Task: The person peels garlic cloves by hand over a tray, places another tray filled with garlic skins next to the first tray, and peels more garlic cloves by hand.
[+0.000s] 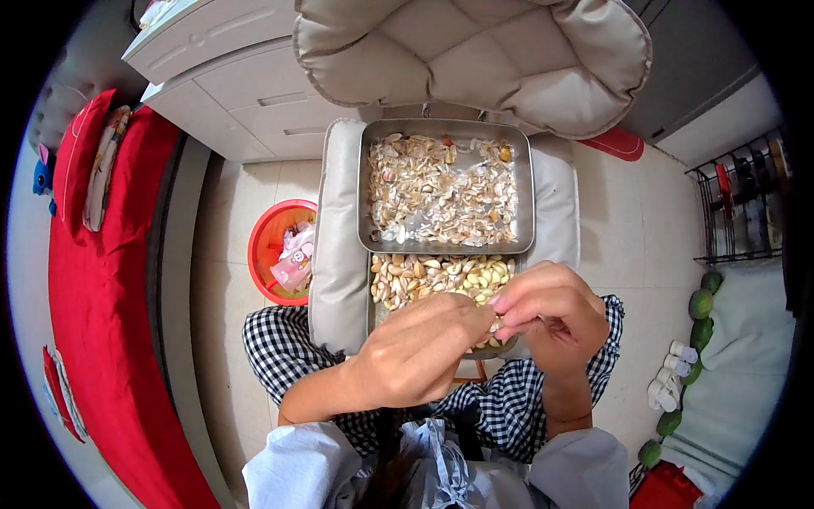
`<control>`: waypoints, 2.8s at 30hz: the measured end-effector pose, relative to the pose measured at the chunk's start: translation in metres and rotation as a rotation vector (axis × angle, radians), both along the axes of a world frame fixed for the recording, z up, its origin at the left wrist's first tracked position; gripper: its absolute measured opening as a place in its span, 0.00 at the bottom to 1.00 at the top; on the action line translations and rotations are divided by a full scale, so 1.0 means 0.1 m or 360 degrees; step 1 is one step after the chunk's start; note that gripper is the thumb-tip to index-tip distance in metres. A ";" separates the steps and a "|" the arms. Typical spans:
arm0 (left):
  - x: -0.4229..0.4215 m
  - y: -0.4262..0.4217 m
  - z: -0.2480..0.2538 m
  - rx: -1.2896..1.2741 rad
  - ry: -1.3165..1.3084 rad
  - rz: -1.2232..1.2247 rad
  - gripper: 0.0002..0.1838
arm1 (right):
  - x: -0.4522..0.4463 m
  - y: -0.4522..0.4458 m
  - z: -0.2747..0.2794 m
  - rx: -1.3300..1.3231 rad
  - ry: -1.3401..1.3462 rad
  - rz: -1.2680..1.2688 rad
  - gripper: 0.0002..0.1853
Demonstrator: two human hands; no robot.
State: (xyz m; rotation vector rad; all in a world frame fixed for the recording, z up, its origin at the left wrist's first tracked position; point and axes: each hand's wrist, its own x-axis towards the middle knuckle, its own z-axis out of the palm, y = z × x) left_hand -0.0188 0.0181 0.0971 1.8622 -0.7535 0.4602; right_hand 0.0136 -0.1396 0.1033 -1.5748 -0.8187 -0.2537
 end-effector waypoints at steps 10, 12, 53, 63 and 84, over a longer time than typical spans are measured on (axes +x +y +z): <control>0.01 0.01 0.03 0.0177 -0.0112 -0.0030 0.20 | 0.02 -0.04 0.01 -0.0209 -0.0077 0.0015 0.09; -0.01 0.00 0.05 0.0101 0.0003 -0.0016 0.16 | 0.02 -0.03 0.02 -0.0199 -0.0081 0.0044 0.09; -0.03 -0.10 -0.01 -0.0406 0.0358 -0.0113 0.11 | -0.08 0.00 -0.01 0.0104 0.0112 -0.0062 0.12; 0.03 -0.07 -0.02 -0.0041 -0.0127 0.0047 0.17 | -0.12 0.02 0.04 -0.0175 -0.0239 -0.0343 0.09; -0.04 -0.09 0.03 -0.0009 0.0209 0.0179 0.11 | -0.17 -0.03 0.12 -0.0374 -0.0313 -0.0307 0.09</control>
